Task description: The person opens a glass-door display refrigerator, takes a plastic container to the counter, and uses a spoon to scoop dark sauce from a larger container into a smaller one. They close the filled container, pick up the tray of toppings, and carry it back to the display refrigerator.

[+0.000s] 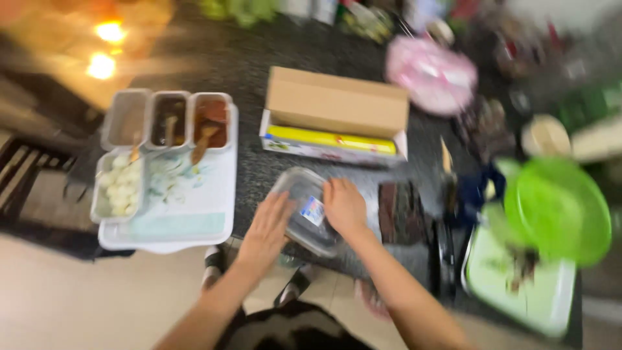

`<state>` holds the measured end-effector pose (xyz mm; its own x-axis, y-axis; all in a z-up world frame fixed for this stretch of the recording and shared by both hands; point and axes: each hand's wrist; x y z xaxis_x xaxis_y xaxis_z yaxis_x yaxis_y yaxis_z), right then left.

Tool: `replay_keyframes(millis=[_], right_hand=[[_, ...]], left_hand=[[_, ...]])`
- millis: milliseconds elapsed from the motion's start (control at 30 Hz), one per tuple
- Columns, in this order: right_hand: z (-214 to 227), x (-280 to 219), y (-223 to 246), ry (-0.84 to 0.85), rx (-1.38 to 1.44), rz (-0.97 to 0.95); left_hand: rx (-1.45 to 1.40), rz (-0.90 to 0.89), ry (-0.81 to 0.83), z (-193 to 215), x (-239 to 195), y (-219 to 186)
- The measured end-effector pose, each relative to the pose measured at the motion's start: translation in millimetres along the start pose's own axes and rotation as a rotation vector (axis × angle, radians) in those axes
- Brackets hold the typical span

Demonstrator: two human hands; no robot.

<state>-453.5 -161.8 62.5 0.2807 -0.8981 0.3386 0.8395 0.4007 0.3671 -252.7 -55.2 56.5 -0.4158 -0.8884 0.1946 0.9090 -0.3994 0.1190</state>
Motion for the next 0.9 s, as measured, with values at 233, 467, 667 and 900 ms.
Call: replay_keyframes(millis=[233, 467, 667, 900], right_hand=[[-10, -48, -10, 0.214, 0.146, -0.108], [-27, -110, 14, 0.081, 0.131, -0.220], [16, -98, 103, 0.331, 0.055, -0.380], [-41, -108, 229, 0.456, 0.702, -0.399]], left_hand=[[-1.851, 1.171, 0.058, -66, -41, -62], [-1.837, 1.216, 0.166, 22, -76, -31], [-2.178, 0.713, -0.403, 33, -171, -8], [-2.221, 1.130, -0.433, 117, -323, 74]])
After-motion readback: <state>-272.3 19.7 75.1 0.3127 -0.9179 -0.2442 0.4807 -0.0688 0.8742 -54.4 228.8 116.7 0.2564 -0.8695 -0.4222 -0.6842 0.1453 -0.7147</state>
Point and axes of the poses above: each hand's wrist, its own x-axis towards the middle knuckle, its own z-axis out of the back of the hand, y = z × x, and after that the axes turned 3 degrees about z, right-handed
